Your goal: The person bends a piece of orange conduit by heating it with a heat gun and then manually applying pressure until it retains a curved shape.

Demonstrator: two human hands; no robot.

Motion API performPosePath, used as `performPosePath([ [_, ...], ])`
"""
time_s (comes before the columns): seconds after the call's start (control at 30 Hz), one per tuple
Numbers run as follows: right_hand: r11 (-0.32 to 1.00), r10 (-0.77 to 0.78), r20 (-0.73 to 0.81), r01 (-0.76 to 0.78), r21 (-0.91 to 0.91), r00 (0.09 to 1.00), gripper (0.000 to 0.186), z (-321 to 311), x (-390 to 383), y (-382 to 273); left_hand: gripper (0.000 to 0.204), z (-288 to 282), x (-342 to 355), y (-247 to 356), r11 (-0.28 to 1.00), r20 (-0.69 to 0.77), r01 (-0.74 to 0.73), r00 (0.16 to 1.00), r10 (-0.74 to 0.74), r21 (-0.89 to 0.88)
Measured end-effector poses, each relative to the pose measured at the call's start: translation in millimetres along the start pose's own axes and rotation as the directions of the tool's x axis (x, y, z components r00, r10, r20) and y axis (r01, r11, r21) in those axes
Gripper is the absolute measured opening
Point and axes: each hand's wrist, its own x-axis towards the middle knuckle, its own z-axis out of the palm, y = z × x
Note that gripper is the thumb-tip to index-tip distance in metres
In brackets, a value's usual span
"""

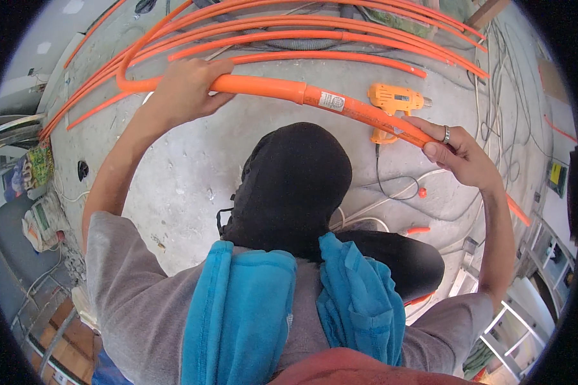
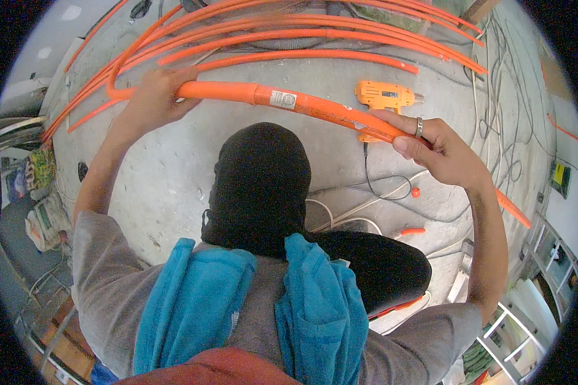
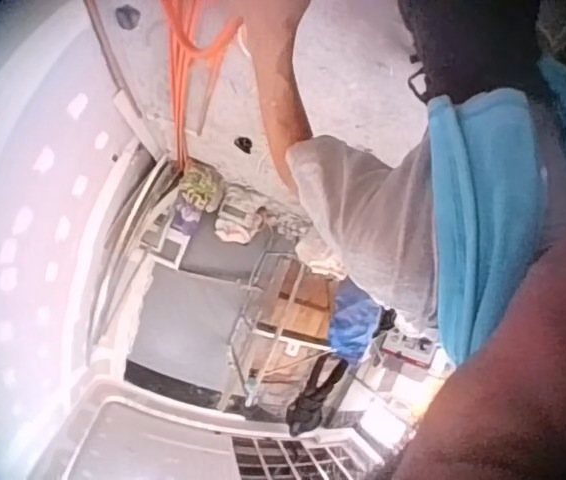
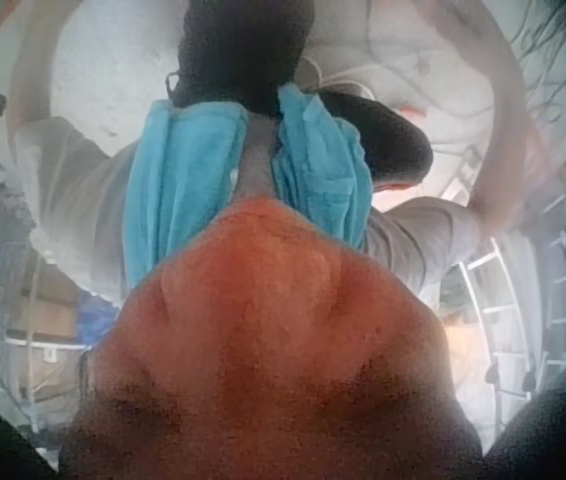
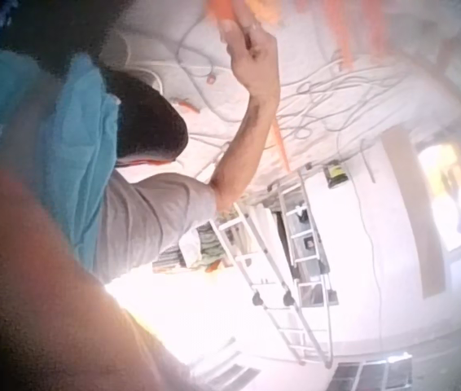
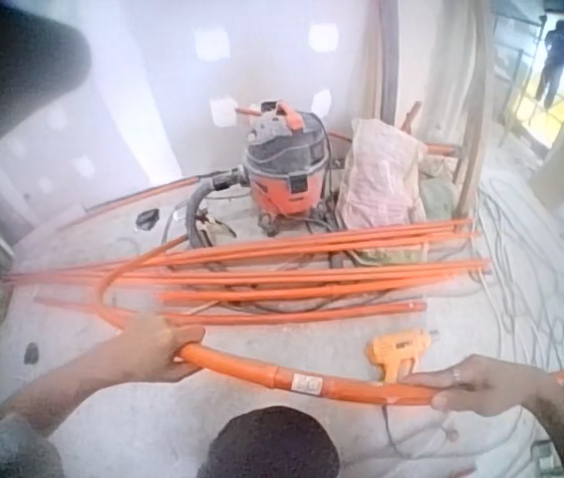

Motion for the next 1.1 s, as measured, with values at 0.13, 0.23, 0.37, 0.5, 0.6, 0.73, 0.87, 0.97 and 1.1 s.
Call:
performPosePath([
  [0.13,0.910,-0.352,-0.136,0.304,-0.282,0.926,0.051,4,3,11,0.012,-7,8,-1,0.999,0.008,0.028,1.000,-0.028,0.031],
  [0.23,0.871,-0.403,-0.203,0.305,-0.385,0.892,0.053,4,-4,-8,0.012,-15,11,-5,0.999,-0.034,-0.036,0.999,0.036,0.010],
  [0.37,0.884,-0.246,-0.250,0.111,-0.455,0.936,0.056,9,-15,-23,0.012,-28,15,-2,0.999,0.008,-0.022,1.000,0.022,0.047],
  [0.5,0.653,-0.488,-0.339,0.079,-0.754,0.804,0.060,23,-17,-15,0.012,-34,18,-1,0.998,0.024,-0.027,0.999,0.026,0.050],
  [0.6,0.426,-0.641,-0.310,-0.012,-0.905,0.702,0.061,25,-15,-10,0.012,-38,20,2,0.999,0.012,-0.021,1.000,0.021,0.031],
  [0.73,0.428,-0.542,-0.317,-0.069,-0.901,0.778,0.057,21,-14,-18,0.013,-38,19,4,1.000,0.024,-0.010,1.000,0.010,0.014],
  [0.87,0.588,-0.430,-0.335,-0.021,-0.808,0.838,0.053,20,-17,-25,0.012,-35,18,7,0.998,-0.007,-0.040,0.999,0.041,0.047],
  [0.97,0.728,-0.348,-0.316,0.042,-0.684,0.883,0.050,19,-14,-25,0.012,-34,15,7,0.996,-0.008,-0.061,0.998,0.062,0.064],
  [1.1,0.852,-0.366,-0.299,0.188,-0.488,0.881,0.046,20,-5,-19,0.011,-33,12,6,0.997,-0.027,-0.045,0.999,0.046,0.057],
])
